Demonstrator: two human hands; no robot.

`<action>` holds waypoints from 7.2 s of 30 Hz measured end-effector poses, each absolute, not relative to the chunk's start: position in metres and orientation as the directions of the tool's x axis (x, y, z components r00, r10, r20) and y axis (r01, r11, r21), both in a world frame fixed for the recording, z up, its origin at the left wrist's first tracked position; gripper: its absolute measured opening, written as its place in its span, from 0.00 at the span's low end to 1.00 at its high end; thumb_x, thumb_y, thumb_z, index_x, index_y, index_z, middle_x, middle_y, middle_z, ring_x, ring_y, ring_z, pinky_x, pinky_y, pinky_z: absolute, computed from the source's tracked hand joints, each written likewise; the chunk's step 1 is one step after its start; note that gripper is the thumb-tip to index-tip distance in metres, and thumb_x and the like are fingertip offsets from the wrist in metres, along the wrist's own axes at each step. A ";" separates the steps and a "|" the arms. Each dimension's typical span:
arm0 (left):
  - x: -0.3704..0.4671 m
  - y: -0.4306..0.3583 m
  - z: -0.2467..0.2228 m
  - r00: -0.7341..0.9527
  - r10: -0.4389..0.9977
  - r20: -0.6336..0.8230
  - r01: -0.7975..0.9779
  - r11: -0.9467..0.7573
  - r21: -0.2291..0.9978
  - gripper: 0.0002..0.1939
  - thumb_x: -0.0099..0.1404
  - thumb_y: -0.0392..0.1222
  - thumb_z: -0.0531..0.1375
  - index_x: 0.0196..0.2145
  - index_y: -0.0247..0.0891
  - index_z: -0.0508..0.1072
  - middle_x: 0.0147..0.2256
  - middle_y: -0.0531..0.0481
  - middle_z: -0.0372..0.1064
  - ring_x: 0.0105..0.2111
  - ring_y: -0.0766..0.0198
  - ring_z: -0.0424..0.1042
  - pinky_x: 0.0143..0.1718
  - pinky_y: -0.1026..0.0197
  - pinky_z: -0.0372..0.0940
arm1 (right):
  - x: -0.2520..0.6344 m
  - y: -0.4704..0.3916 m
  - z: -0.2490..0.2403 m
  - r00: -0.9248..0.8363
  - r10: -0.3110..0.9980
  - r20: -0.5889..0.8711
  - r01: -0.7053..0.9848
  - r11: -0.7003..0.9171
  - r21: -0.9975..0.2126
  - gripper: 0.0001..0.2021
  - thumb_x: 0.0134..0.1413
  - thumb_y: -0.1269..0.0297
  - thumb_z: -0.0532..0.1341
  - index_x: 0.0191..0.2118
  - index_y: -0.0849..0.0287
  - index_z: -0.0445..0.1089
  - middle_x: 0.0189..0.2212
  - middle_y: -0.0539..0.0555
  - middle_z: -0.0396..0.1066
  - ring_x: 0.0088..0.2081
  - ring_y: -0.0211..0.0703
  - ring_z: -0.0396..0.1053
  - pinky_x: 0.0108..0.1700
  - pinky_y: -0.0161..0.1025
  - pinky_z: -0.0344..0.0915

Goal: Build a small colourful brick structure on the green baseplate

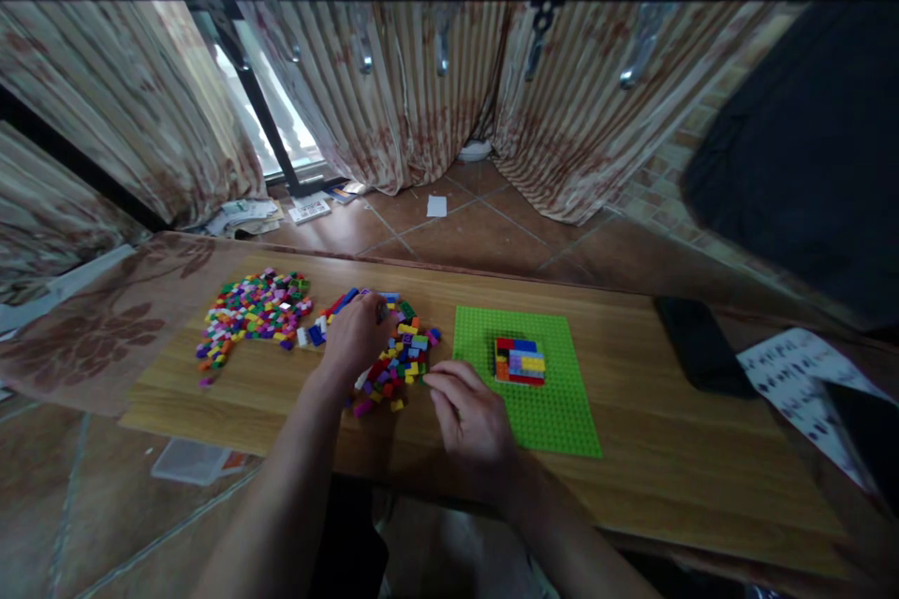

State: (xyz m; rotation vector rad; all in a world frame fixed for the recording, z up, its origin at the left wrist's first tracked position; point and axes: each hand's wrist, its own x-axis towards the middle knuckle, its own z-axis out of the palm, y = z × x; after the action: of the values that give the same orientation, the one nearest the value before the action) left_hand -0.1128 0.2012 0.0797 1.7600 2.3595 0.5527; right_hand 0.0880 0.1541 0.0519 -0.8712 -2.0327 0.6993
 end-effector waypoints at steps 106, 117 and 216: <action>0.001 0.198 0.050 0.283 0.957 -0.066 0.652 -0.142 0.745 0.34 0.58 0.39 0.60 0.61 0.36 0.55 0.29 0.54 0.71 0.29 0.64 0.71 0.32 0.64 0.63 | 0.192 0.231 0.046 -0.186 0.981 -0.061 0.594 0.063 -0.802 0.21 0.50 0.54 0.59 0.47 0.60 0.73 0.37 0.56 0.75 0.29 0.42 0.68 0.34 0.41 0.65; 0.008 0.196 0.057 0.219 0.971 -0.101 0.707 -0.087 0.701 0.29 0.55 0.36 0.60 0.55 0.36 0.61 0.28 0.53 0.71 0.29 0.63 0.71 0.30 0.64 0.63 | 0.190 0.232 0.048 -0.196 0.978 -0.074 0.565 0.051 -0.824 0.20 0.47 0.52 0.59 0.43 0.58 0.74 0.39 0.56 0.75 0.36 0.46 0.71 0.41 0.45 0.66; -0.077 0.220 0.064 -0.275 0.956 0.100 0.930 0.238 0.282 0.15 0.61 0.40 0.57 0.45 0.38 0.74 0.41 0.45 0.75 0.44 0.56 0.72 0.48 0.58 0.63 | 0.191 0.237 0.049 0.061 0.991 -0.123 0.420 -0.137 -0.897 0.24 0.45 0.45 0.61 0.41 0.60 0.76 0.34 0.57 0.77 0.25 0.40 0.67 0.29 0.38 0.63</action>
State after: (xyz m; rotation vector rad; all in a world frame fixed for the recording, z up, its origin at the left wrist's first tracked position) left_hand -0.0772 0.2202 0.0639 1.8324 2.3965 0.4396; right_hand 0.1914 0.2372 0.0494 -1.6466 -1.4316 1.0441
